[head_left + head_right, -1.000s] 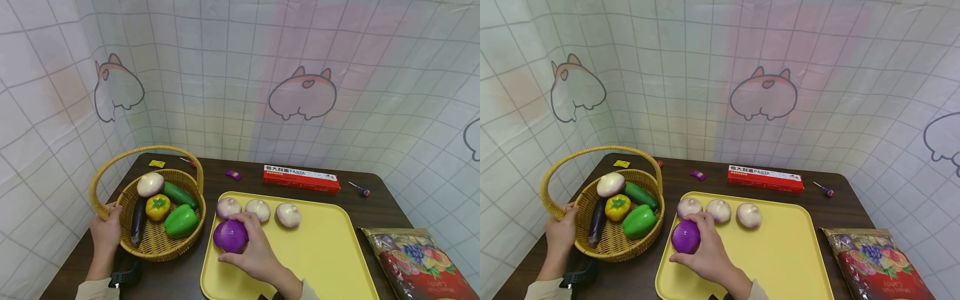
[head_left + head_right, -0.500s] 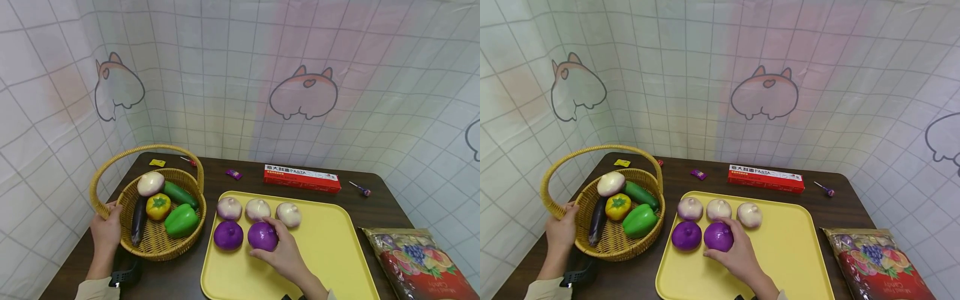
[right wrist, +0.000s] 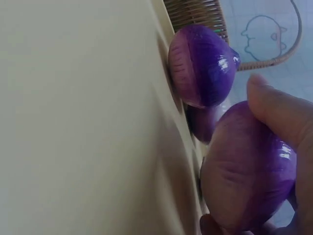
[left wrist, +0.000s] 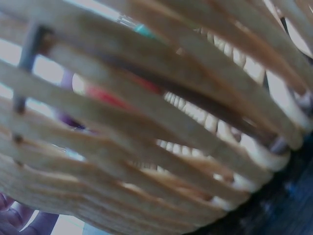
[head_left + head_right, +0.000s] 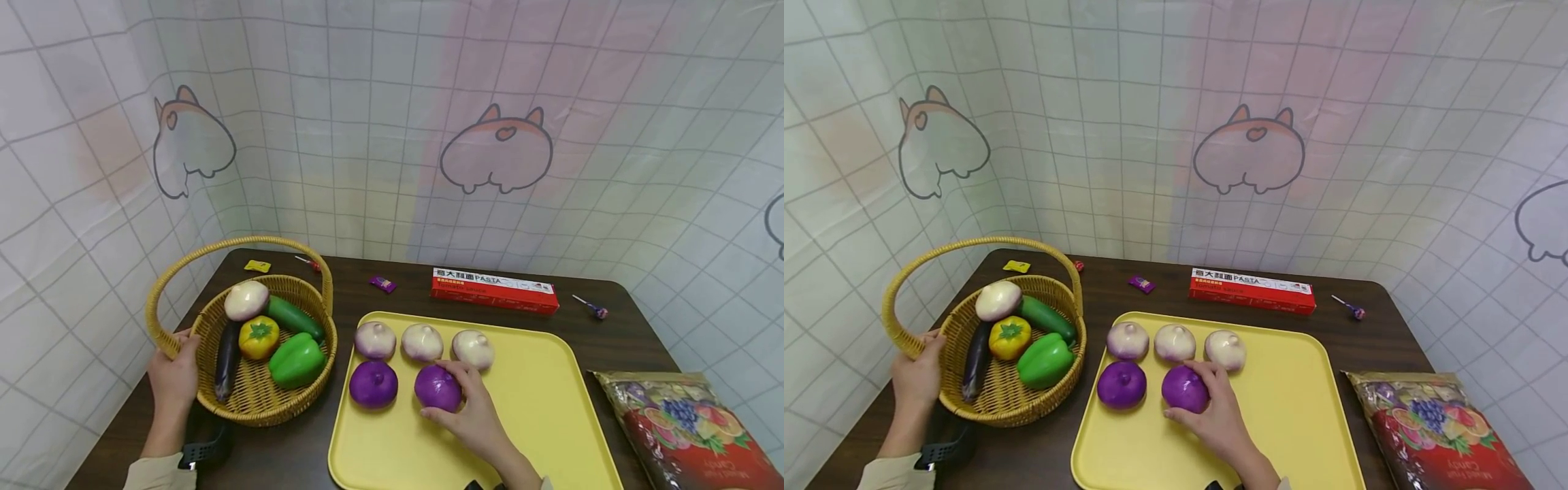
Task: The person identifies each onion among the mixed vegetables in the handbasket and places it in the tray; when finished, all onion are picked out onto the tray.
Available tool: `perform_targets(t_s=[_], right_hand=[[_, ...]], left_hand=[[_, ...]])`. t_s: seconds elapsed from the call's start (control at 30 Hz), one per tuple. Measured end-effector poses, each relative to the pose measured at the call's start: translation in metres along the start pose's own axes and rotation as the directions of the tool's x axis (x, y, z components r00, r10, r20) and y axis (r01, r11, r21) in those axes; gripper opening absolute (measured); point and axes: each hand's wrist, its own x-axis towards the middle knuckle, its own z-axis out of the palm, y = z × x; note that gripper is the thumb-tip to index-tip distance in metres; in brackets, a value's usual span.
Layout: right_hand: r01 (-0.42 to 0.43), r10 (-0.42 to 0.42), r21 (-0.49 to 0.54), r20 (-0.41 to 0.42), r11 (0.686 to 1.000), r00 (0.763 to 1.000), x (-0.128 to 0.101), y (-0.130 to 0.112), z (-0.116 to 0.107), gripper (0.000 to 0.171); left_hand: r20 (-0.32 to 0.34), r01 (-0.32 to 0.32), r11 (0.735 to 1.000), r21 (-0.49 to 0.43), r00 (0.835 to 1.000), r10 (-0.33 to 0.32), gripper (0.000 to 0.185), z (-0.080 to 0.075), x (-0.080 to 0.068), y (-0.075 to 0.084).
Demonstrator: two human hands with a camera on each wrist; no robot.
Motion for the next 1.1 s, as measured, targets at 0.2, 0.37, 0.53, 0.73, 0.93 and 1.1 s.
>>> perform_targets(t_s=[0.2,0.37,0.53,0.73,0.93,1.1], right_hand=[[0.004,-0.005,0.024,0.049,1.000,0.999,0.0007,0.0037,0.0003,0.082],[-0.028,0.026,0.042,0.059,0.999,0.998,0.0005,0.0039,0.0007,0.086],[-0.018,0.015,0.038,0.055,0.999,0.998,-0.0006,0.0049,0.0017,0.082],[0.016,-0.021,0.058,0.074,0.998,0.997,-0.0015,0.0079,0.0027,0.084],[0.085,-0.093,0.090,0.092,0.992,0.991,-0.0015,0.0104,0.0033,0.084],[0.060,-0.067,0.082,0.093,0.995,0.993,-0.0011,0.0093,0.0025,0.081]], left_hand=[[-0.002,-0.002,1.000,0.007,1.000,0.002,0.033,-0.0003,0.0014,-0.0002],[0.000,-0.001,1.000,-0.003,1.000,0.001,0.032,-0.0003,0.0019,-0.0012],[-0.005,0.005,1.000,-0.007,1.000,-0.005,0.031,0.0003,0.0009,-0.0005],[-0.007,0.004,1.000,-0.007,1.000,-0.004,0.031,0.0005,0.0013,-0.0024],[-0.010,0.010,1.000,-0.004,1.000,-0.010,0.030,0.0012,0.0019,-0.0030],[-0.012,0.013,1.000,-0.006,1.000,-0.013,0.029,0.0009,0.0024,-0.0033]])
